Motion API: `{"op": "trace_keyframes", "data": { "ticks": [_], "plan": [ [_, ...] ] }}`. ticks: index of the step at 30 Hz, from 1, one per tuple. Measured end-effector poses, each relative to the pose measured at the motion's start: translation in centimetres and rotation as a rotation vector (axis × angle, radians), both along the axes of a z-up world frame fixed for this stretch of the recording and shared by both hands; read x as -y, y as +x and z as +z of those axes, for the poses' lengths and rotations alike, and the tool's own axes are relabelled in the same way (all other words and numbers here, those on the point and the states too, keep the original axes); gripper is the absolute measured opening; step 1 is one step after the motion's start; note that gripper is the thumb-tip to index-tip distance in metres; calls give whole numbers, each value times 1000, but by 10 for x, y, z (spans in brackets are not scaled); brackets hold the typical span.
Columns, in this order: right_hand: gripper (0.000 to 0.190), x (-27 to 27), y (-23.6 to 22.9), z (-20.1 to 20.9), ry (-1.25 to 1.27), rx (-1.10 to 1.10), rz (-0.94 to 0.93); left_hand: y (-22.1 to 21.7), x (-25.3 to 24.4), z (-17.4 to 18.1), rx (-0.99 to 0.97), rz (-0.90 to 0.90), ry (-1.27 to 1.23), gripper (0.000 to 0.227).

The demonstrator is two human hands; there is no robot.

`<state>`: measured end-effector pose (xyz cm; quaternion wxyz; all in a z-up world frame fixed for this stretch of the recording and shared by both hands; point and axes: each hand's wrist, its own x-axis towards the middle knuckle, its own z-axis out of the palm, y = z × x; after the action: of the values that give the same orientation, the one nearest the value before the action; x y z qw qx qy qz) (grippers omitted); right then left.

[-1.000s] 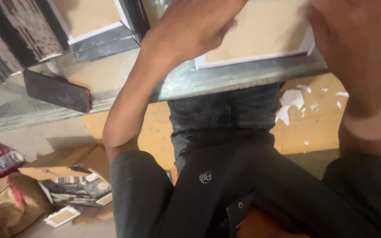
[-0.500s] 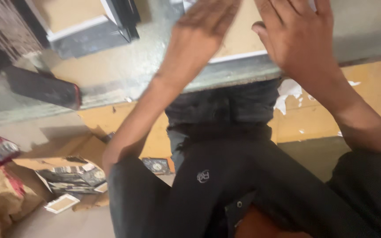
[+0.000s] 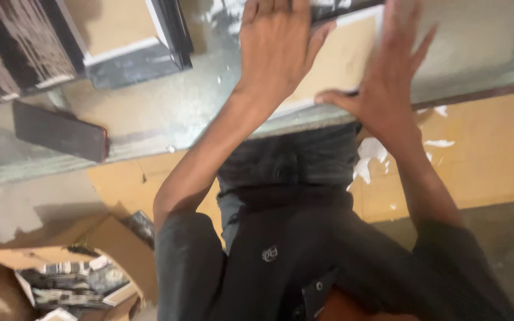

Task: The person assembles picture frames by hand on a glass table. They pick up a frame, insert a backing board, and then place a printed image of a clock into the frame. The person repeats this process for multiple frames, stacking the completed units on the table.

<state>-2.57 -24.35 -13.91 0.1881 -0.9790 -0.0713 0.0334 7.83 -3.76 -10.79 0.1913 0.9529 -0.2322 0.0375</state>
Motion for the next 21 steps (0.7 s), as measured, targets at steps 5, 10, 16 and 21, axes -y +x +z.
{"op": "trace_keyframes", "data": {
  "ticks": [5, 10, 16, 21],
  "plan": [
    [126, 13, -9, 7, 495, 246, -231, 8, -37, 37, -913, -172, 55, 60],
    [95, 7, 16, 5, 1407, -140, -243, -3, -46, -3, -857, -321, -826, 50],
    [32, 6, 48, 14, 1488, -183, -441, -4, -29, -32, -840, -178, -1138, 55],
    [27, 11, 62, -2, 1348, -175, -411, -16, -20, -45, -808, -39, -1280, 51]
  ]
}}
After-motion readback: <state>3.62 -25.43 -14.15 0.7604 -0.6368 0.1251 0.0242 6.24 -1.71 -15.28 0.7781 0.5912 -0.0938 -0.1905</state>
